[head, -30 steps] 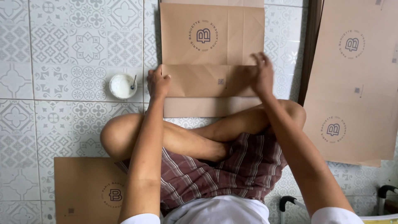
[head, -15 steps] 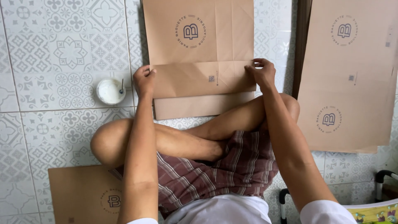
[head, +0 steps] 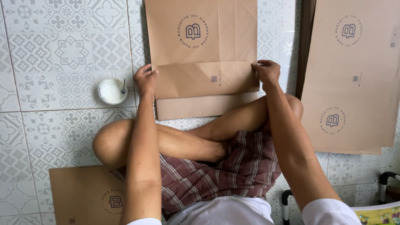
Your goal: The person sits on the floor and uses a small brush to apply adhesive from a white bowl onto the edges of flat brown paper sheets. They fold the sheets along pre-scored lines to form paper bags, pressing the glued seams to secure them. The person repeats this process with multiple sheets, stacking the finished bags.
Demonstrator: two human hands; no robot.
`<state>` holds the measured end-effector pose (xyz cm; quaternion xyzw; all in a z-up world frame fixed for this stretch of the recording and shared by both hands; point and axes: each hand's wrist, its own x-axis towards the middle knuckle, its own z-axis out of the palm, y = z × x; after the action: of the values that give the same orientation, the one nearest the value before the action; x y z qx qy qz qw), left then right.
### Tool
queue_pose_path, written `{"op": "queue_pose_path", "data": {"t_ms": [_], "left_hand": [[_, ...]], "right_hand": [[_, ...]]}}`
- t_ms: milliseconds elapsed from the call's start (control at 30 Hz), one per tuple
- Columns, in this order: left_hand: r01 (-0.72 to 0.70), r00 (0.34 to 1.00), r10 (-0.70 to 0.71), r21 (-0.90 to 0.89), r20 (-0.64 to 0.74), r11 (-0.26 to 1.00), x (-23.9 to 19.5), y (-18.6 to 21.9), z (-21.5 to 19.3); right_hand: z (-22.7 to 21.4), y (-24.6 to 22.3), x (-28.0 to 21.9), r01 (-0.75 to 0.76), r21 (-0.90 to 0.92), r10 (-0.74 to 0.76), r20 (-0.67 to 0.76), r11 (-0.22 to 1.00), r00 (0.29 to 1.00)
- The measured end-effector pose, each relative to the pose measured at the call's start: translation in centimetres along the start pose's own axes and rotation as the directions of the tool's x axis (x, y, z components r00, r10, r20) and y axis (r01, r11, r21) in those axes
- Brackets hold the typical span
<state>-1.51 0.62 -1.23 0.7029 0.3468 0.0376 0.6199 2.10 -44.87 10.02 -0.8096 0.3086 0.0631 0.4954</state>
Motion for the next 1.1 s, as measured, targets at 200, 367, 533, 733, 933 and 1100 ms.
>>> {"op": "queue_pose_path", "data": {"t_ms": [200, 367, 533, 733, 933, 1100], "left_hand": [[0.024, 0.999, -0.024, 0.013, -0.041, 1.0, 1.0, -0.9, 0.3], [0.022, 0.999, -0.022, -0.003, -0.045, 1.0, 1.0, -1.0, 0.4], [0.023, 0.999, -0.024, -0.014, -0.044, 1.0, 0.5, -0.5, 0.5], [0.069, 0.995, -0.069, 0.001, -0.073, 0.998, -0.1, 0.1, 0.3], [0.068, 0.992, -0.065, 0.021, -0.104, 0.997, -1.0, 1.7, 0.0], [0.11, 0.983, -0.071, 0.228, -0.17, 0.968, -1.4, 2.4, 0.2]], "right_hand": [[0.2, 0.5, 0.7, -0.003, 0.038, 0.003, -0.012, 0.999, 1.0], [0.8, 1.2, 1.3, -0.02, 0.092, 0.019, 0.006, 0.996, 1.0], [0.7, 0.3, 0.4, -0.03, 0.115, 0.029, 0.008, 0.993, 1.0], [0.5, -0.8, -0.5, -0.044, 0.123, 0.046, -0.014, 0.991, 0.999], [0.4, -0.7, -0.2, -0.057, 0.124, 0.061, -0.023, 0.991, 0.998], [0.7, -0.5, -0.3, -0.057, 0.117, 0.061, -0.035, 0.991, 0.998]]}}
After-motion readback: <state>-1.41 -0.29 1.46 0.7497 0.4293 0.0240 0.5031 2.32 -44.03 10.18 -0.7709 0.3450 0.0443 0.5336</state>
